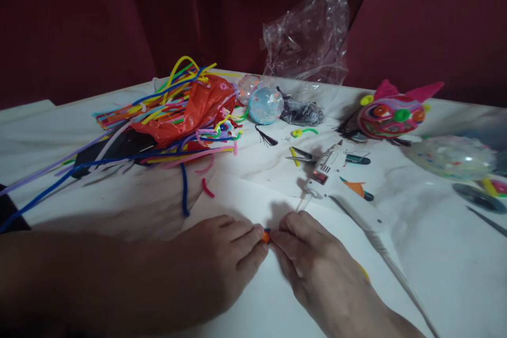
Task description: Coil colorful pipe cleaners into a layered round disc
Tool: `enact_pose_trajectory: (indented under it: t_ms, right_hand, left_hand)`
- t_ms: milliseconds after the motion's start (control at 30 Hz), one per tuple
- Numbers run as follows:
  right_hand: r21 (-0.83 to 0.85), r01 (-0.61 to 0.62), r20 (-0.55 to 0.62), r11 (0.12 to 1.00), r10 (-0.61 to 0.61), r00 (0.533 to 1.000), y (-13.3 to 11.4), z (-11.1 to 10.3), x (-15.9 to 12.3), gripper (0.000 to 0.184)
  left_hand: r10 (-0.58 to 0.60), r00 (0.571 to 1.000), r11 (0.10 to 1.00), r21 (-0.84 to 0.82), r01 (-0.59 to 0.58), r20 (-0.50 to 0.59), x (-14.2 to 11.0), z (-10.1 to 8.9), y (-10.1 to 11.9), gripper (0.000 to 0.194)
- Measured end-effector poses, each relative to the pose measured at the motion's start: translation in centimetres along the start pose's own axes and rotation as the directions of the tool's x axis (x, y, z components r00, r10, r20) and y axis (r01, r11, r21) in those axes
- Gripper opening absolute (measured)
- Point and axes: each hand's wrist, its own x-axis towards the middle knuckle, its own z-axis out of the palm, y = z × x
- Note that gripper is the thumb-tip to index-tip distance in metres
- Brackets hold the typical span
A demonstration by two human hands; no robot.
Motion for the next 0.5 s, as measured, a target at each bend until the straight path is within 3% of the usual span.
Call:
enact_pose_trajectory:
  t_ms: [133, 300, 500]
  right_hand:
    - [0.057, 0.005, 0.012, 0.998, -0.006, 1.0, 0.11, -0.01, -0.04, 0.029]
    - [0.073, -0.027, -0.007, 0.997, 0.027, 1.0, 0.25, -0.36, 0.11, 0.027]
    - [-0.013, 0.007, 0.017, 1.0, -0.006, 1.0, 0.75, -0.99, 0.07, 0.025]
  left_hand:
    - [0.08, 0.997, 0.997, 0.021, -0.08, -0.016, 0.01, -0.01, -0.13, 0.009]
    - [0.084, 0.996, 0.996, 0.021, -0.084, 0.013, -0.14, -0.5, -0.28, 0.01]
    - [0.109, 0.994, 0.994, 0.008, -0.109, -0.004, -0.13, -0.79, -0.6, 0.008]
